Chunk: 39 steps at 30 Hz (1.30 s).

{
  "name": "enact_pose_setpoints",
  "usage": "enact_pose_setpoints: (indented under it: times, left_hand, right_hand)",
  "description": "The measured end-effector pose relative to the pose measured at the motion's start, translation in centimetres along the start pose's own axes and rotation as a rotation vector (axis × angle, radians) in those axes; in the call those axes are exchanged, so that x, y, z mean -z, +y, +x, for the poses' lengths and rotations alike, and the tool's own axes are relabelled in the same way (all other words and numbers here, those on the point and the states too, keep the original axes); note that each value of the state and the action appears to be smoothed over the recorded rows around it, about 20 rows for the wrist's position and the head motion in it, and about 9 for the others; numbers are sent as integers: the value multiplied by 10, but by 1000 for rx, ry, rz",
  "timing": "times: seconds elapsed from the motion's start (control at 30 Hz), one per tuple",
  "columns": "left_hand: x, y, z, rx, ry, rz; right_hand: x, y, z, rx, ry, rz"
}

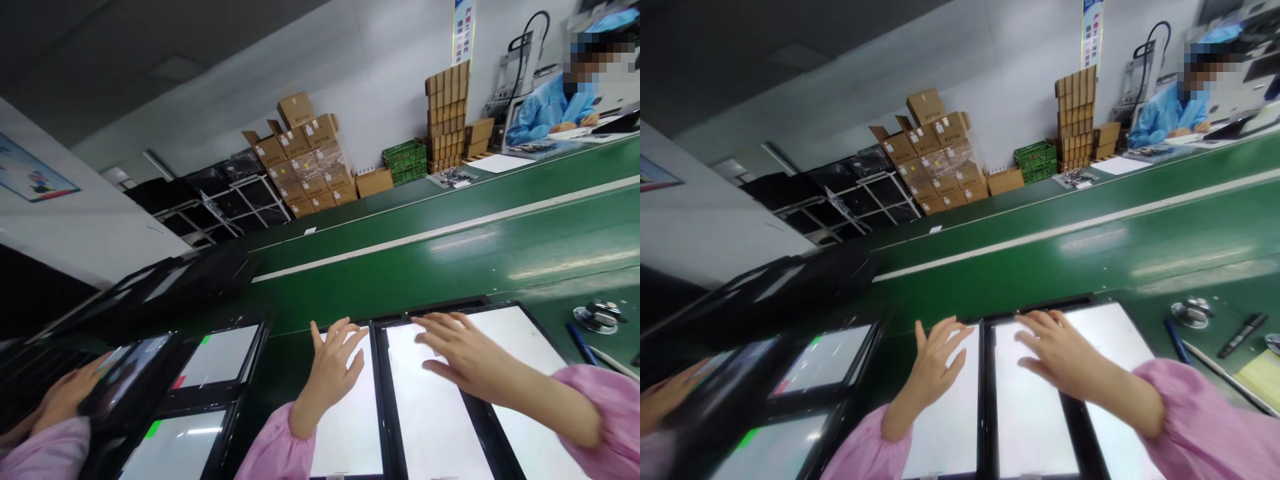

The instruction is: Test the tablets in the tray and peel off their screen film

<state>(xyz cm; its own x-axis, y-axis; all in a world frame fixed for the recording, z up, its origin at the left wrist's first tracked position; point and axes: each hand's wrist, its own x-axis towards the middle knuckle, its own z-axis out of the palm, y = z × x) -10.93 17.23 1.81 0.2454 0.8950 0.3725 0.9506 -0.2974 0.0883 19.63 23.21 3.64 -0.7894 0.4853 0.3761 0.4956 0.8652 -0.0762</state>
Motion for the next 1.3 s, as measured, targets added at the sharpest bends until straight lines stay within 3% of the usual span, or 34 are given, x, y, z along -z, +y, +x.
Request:
enact_pose_setpoints:
  times: [0.17,0.3,0.43,0.6,0.73,0.8,0.93,1.03,1.13,1.2,1.3]
  left_hand:
    - [-2,-15,-19,89,-88,-24]
    - [-3,-14,-28,130,-125,-42]
    - [2,-4,-21,111,-148,-29]
    - [6,0,-15,70,-167,-11]
    - [0,-5,-11,17,-22,-47]
    - [-1,1,-2,0,-25,-87]
    - [-1,43,23,-96,-190,-176]
    - [-13,81,44,-173,-270,-220]
    - [-21,102,60,-212,-345,-221]
    - [-14,98,65,-203,-360,-217]
    - [15,57,51,-17,-261,-187]
  right_hand:
    - [19,56,-82,-193,187,-77]
    - [4,88,-143,-325,314,-75]
    - [-10,95,-177,-470,306,47]
    - [12,77,-167,-468,300,77]
    - [36,64,-145,-533,160,17]
    - [39,63,-141,-559,98,-36]
    - [37,62,-143,-522,45,-171]
    - [34,61,-145,-482,106,-211]
    - [37,60,-150,-481,165,-167]
    - [43,58,-158,-517,204,-98]
    - [54,52,-182,-637,230,82]
